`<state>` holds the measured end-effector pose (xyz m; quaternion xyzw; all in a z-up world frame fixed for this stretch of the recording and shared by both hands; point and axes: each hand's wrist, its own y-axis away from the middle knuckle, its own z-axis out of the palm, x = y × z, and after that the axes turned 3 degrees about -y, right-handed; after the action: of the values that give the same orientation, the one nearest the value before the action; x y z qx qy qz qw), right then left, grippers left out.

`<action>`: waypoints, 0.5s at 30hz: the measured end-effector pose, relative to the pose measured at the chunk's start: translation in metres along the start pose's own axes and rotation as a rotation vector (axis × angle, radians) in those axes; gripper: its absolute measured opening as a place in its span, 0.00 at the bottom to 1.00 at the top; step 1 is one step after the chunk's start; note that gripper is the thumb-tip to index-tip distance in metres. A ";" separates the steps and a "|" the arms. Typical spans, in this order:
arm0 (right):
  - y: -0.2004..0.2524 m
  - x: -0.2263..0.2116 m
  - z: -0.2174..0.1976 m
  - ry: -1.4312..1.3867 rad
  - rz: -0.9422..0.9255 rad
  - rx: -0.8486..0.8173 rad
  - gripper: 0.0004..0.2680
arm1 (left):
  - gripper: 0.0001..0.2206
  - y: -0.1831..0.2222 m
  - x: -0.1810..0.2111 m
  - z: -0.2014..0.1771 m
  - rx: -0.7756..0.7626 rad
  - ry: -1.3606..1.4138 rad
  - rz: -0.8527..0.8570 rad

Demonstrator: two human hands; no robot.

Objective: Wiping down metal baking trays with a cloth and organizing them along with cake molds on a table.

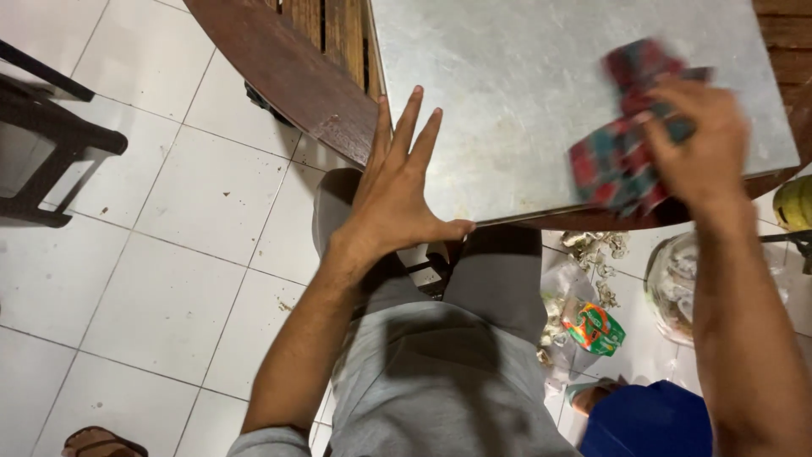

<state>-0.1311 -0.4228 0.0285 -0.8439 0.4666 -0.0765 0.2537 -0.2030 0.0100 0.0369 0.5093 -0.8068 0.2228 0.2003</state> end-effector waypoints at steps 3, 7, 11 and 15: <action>-0.011 -0.003 -0.001 0.164 0.224 -0.026 0.10 | 0.65 -0.008 0.007 0.008 0.025 -0.023 0.017; -0.042 -0.076 0.012 0.058 0.014 -0.005 0.11 | 0.66 -0.013 0.007 0.005 -0.016 -0.034 0.003; -0.056 -0.149 0.013 -0.059 -0.079 0.004 0.12 | 0.66 -0.011 0.007 0.005 -0.002 -0.012 0.003; -0.056 -0.155 0.010 -0.174 -0.122 0.022 0.10 | 0.66 -0.013 0.007 0.004 -0.002 -0.003 0.003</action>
<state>-0.1712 -0.2664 0.0647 -0.8713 0.3897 -0.0236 0.2974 -0.1946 -0.0021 0.0389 0.5082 -0.8081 0.2215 0.1992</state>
